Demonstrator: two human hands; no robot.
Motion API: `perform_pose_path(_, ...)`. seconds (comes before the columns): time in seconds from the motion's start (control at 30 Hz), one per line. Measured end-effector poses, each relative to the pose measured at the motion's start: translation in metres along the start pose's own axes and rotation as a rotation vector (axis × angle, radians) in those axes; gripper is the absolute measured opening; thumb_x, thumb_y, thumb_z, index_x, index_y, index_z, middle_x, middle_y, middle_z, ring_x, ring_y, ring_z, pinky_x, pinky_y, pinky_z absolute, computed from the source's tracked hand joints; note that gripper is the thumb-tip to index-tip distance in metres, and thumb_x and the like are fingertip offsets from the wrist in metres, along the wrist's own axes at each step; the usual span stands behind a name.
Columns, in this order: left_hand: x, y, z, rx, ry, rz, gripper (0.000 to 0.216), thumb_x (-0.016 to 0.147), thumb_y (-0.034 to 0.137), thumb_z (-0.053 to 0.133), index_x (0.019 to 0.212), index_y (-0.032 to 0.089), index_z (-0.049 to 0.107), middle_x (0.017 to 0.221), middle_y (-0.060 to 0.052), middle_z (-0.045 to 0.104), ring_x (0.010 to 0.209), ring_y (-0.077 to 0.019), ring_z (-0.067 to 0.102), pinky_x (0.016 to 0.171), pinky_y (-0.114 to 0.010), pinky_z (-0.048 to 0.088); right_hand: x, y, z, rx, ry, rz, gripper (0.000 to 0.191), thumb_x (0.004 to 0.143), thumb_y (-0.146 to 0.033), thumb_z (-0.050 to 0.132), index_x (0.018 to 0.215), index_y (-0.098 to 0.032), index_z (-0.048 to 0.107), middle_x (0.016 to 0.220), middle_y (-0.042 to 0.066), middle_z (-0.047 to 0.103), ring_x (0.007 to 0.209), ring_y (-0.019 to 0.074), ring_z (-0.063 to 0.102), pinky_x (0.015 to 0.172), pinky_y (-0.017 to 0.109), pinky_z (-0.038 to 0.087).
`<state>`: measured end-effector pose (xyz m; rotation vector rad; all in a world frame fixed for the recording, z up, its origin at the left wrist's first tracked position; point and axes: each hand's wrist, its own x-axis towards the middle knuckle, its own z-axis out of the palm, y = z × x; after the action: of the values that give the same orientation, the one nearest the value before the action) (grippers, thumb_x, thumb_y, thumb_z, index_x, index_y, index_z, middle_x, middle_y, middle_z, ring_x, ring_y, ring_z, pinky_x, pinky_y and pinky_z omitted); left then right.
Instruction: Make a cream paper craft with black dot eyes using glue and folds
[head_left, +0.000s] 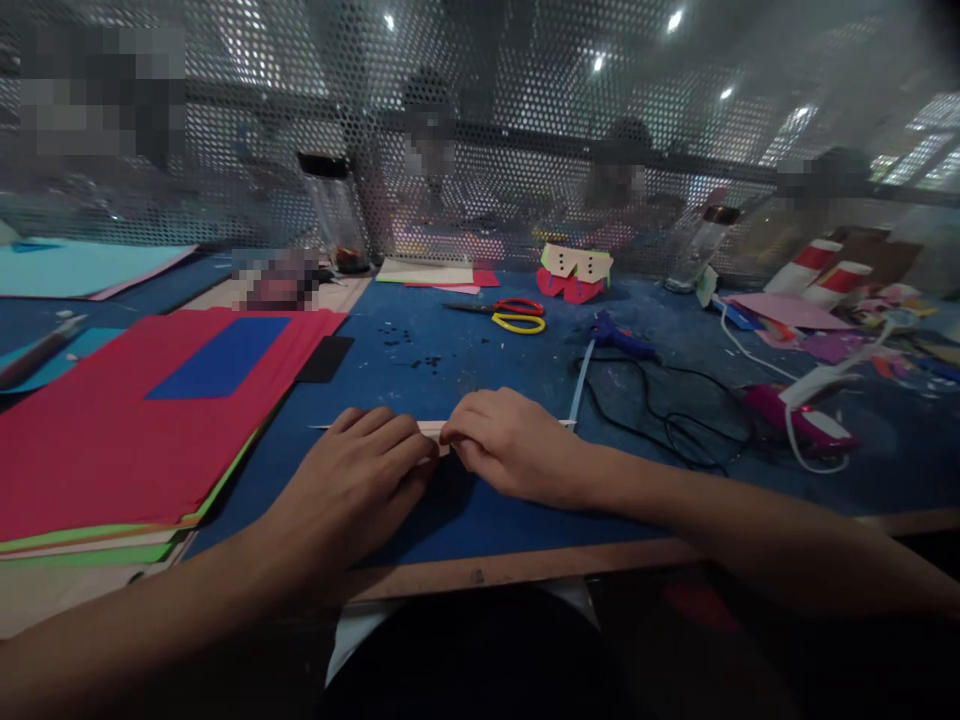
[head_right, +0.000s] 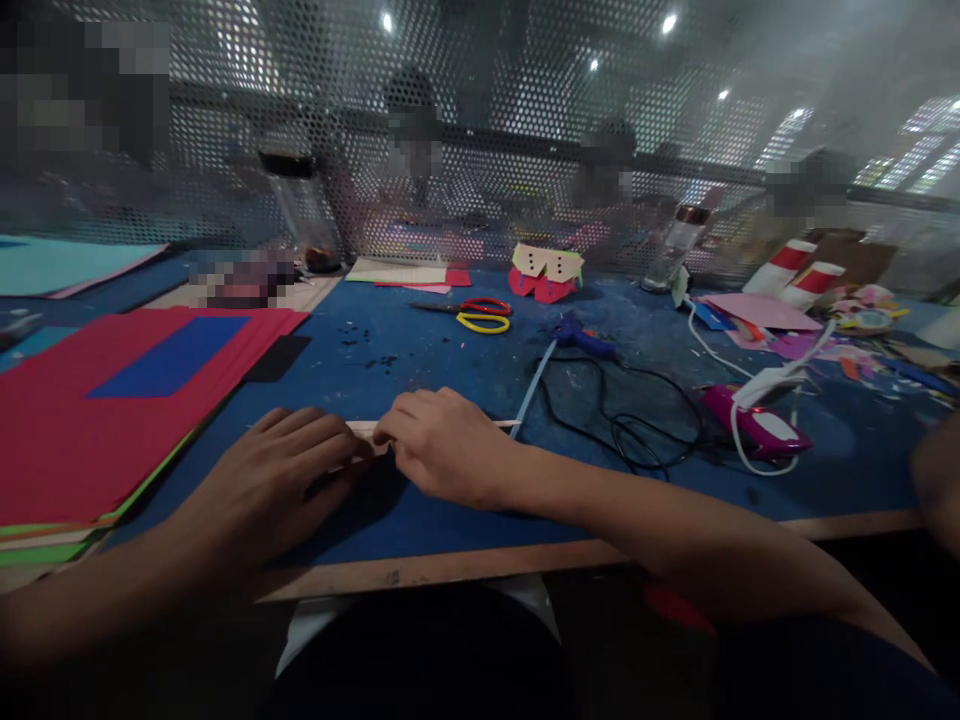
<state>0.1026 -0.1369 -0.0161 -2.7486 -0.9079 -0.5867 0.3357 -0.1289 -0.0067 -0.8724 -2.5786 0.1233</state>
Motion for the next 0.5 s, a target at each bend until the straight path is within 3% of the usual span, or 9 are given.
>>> perform_pose_path(0.27, 0.0098, 0.0023, 0.0001, 0.036, 0.036, -0.016, 0.023, 0.101, 0.023, 0.049, 0.083, 0.02, 0.064, 0.074, -0.004, 0.067, 0.07, -0.0228, 0.061, 0.07, -0.039, 0.037, 0.0012, 0.0006, 0.0028, 0.043, 0.009, 0.058, 0.017, 0.099, -0.011, 0.052, 0.107, -0.015, 0.066, 0.105, 0.007, 0.071, 0.1, 0.0207, 0.061, 0.089, 0.034, 0.043)
perform_pose_path(0.5, 0.0067, -0.001, -0.0008, -0.081, -0.005, -0.096, 0.015, 0.096, 0.021, 0.052, 0.087, 0.021, 0.063, 0.077, -0.002, 0.066, 0.073, -0.022, 0.061, 0.071, -0.038, 0.038, 0.0006, 0.0002, 0.0016, 0.091, 0.029, 0.065, 0.018, 0.097, -0.009, 0.054, 0.107, -0.016, 0.068, 0.104, 0.006, 0.073, 0.1, 0.0205, 0.063, 0.09, 0.033, 0.045)
